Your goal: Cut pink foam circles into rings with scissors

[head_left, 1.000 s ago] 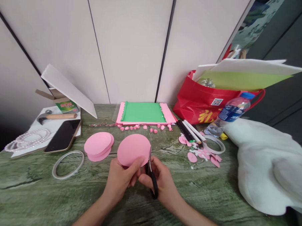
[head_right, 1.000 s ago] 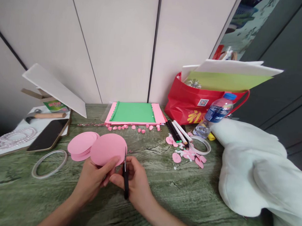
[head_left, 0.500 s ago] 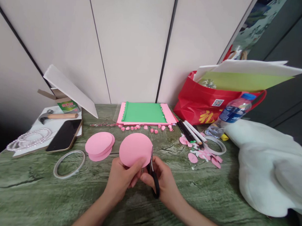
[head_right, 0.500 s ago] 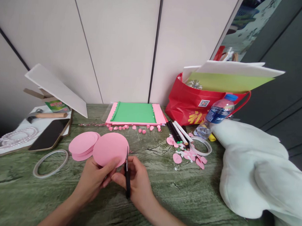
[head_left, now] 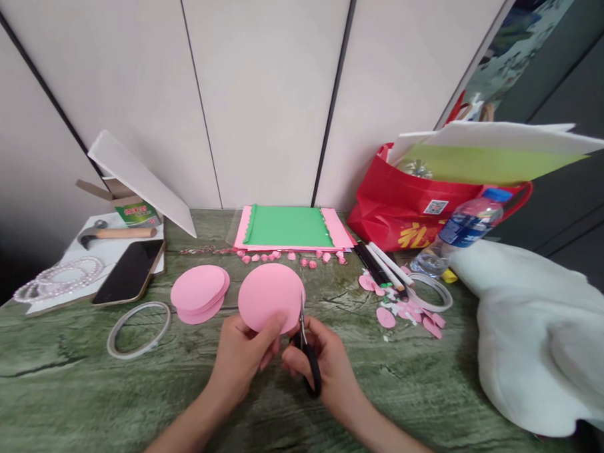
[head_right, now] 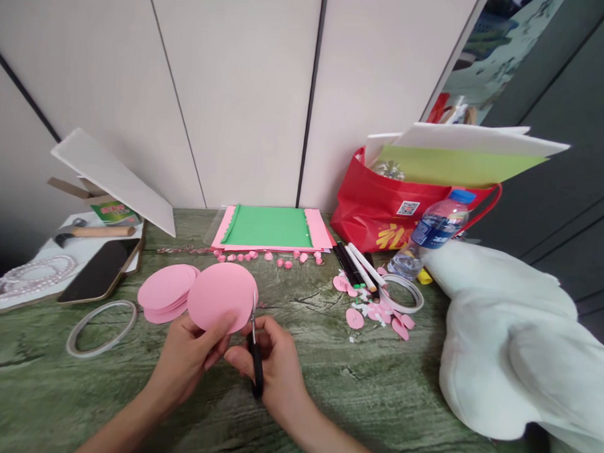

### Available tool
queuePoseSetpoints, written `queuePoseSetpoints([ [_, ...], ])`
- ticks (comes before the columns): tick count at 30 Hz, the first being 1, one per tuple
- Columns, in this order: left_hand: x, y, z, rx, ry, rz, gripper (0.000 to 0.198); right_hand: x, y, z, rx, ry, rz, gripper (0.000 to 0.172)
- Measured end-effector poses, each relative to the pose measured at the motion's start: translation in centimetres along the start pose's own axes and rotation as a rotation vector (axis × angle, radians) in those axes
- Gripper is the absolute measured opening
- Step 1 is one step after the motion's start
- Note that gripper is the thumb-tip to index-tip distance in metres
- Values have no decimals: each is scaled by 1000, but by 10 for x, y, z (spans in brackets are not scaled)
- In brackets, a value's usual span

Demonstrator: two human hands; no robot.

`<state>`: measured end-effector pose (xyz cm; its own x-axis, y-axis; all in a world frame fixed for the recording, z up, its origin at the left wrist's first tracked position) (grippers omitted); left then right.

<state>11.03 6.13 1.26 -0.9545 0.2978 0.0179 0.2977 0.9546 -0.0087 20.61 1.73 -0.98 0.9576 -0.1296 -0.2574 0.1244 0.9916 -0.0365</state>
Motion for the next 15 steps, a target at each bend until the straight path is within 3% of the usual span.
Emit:
queuePoseSetpoints([
  [7,-6,-3,6,56,19,65,43,-9,-1,2,31,54,80,40],
  [11,-1,-2,6,51,68,16,41,-3,-1,4,74,35,47,38],
  [15,-4,-1,1,9,76,42,39,2,0,8,85,16,6,40],
])
Point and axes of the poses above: each hand's wrist, its own y-axis towards the middle knuckle, its own x-axis out of the back of the hand, z = x × y, the point moved 10 cm from there along y, towards the middle knuckle, and after that the axes turned 3 degrees about -x, right-handed, at the moved point
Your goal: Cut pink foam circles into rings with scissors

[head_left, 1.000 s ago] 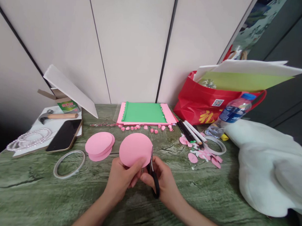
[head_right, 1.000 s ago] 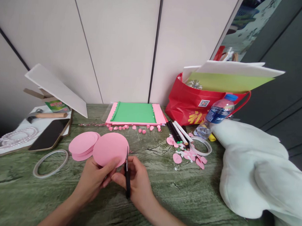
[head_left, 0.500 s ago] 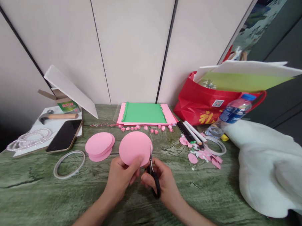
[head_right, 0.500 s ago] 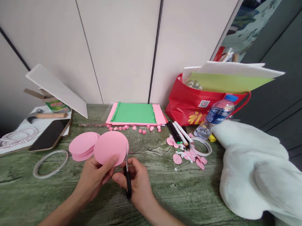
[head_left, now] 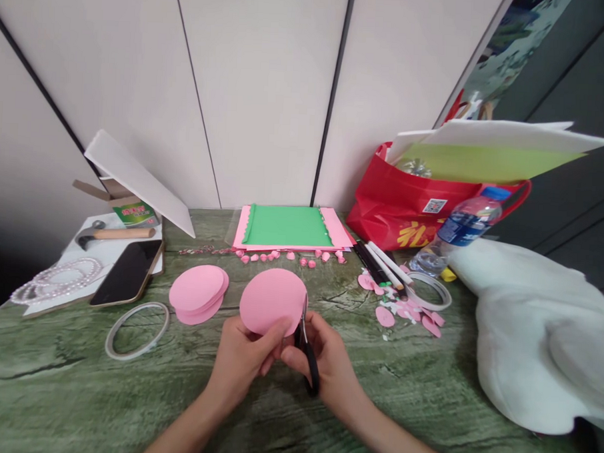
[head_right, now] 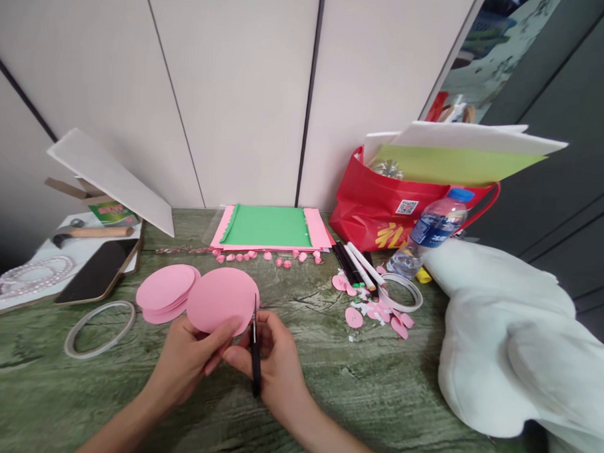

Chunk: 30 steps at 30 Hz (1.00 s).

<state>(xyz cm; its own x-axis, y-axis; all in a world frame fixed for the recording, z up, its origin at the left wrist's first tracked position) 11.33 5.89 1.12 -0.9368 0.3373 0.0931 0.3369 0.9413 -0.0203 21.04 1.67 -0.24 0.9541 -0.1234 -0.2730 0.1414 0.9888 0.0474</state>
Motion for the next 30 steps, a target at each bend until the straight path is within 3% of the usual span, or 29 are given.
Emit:
queuePoseSetpoints([
  [20,1,1,-1,45,-134,-35,35,0,0,6,20,-84,1,35],
  [30,4,2,-1,19,-144,-61,36,3,1,-5,-60,-37,-19,36],
])
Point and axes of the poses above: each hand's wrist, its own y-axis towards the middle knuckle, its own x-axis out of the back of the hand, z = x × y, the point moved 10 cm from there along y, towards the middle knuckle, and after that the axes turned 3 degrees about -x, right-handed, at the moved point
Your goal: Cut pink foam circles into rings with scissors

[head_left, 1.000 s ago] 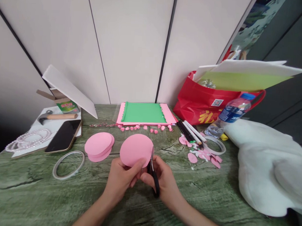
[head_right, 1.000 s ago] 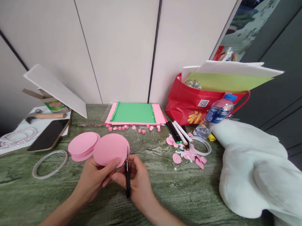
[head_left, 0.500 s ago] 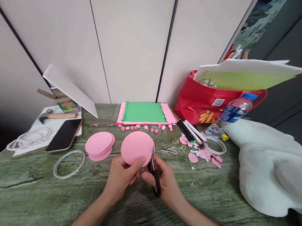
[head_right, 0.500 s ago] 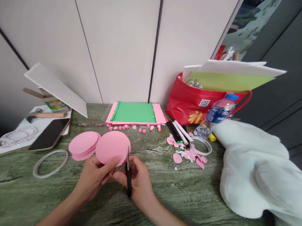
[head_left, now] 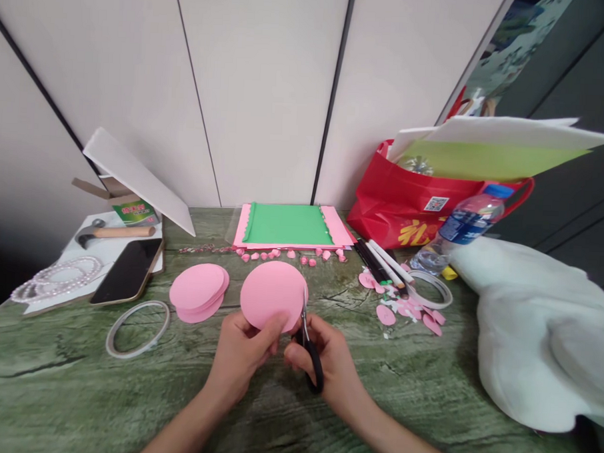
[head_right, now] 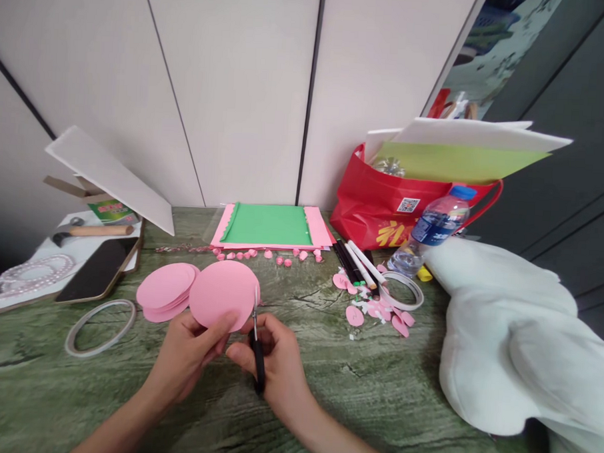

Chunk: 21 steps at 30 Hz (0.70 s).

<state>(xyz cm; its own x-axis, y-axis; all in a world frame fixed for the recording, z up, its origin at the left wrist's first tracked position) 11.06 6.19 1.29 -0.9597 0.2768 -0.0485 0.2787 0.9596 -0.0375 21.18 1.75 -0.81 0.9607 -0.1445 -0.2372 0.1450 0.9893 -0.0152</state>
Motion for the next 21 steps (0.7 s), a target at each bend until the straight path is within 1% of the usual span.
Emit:
queuePoseSetpoints([
  [4,-7,-1,1,15,-7,74,41,0,-1,-1,-23,38,-2,35],
  [7,-12,-3,5,42,4,127,44,-4,-1,0,-22,56,20,36],
  [10,-8,-2,8,49,43,101,42,-5,-1,2,-4,56,28,37],
  [13,-4,-2,7,39,89,67,41,-2,-1,7,48,36,20,37],
  [16,-6,-2,3,34,99,68,39,-1,0,8,67,21,29,39],
  [21,-8,-2,2,48,87,73,37,-1,1,6,56,11,39,40],
])
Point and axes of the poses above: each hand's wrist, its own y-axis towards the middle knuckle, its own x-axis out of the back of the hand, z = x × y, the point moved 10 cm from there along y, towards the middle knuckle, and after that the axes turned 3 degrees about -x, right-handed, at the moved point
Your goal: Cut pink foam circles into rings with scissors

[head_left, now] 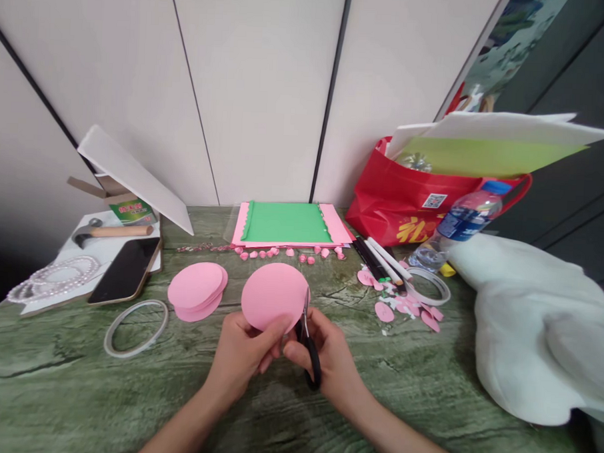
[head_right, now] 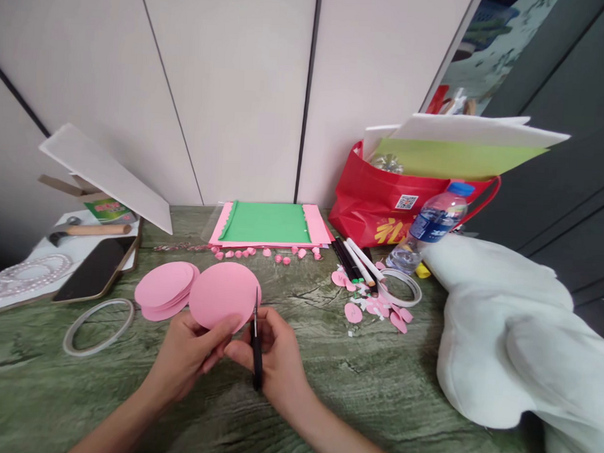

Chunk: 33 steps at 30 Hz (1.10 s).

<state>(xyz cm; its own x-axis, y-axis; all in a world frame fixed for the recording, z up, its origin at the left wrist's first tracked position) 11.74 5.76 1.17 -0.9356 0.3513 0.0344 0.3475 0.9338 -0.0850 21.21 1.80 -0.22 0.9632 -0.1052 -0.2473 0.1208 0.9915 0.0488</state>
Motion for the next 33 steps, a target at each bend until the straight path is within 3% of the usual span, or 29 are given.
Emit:
queuePoseSetpoints([
  [10,3,1,0,-21,-38,-21,39,2,0,9,19,-58,-33,39],
  [18,6,2,0,-36,-61,-43,38,4,0,0,-22,-45,-54,39],
  [27,-6,1,3,9,-121,68,40,1,-2,-5,-77,2,-50,42],
  [33,3,1,4,2,1,-15,42,-2,-2,-3,-42,-3,-26,38],
])
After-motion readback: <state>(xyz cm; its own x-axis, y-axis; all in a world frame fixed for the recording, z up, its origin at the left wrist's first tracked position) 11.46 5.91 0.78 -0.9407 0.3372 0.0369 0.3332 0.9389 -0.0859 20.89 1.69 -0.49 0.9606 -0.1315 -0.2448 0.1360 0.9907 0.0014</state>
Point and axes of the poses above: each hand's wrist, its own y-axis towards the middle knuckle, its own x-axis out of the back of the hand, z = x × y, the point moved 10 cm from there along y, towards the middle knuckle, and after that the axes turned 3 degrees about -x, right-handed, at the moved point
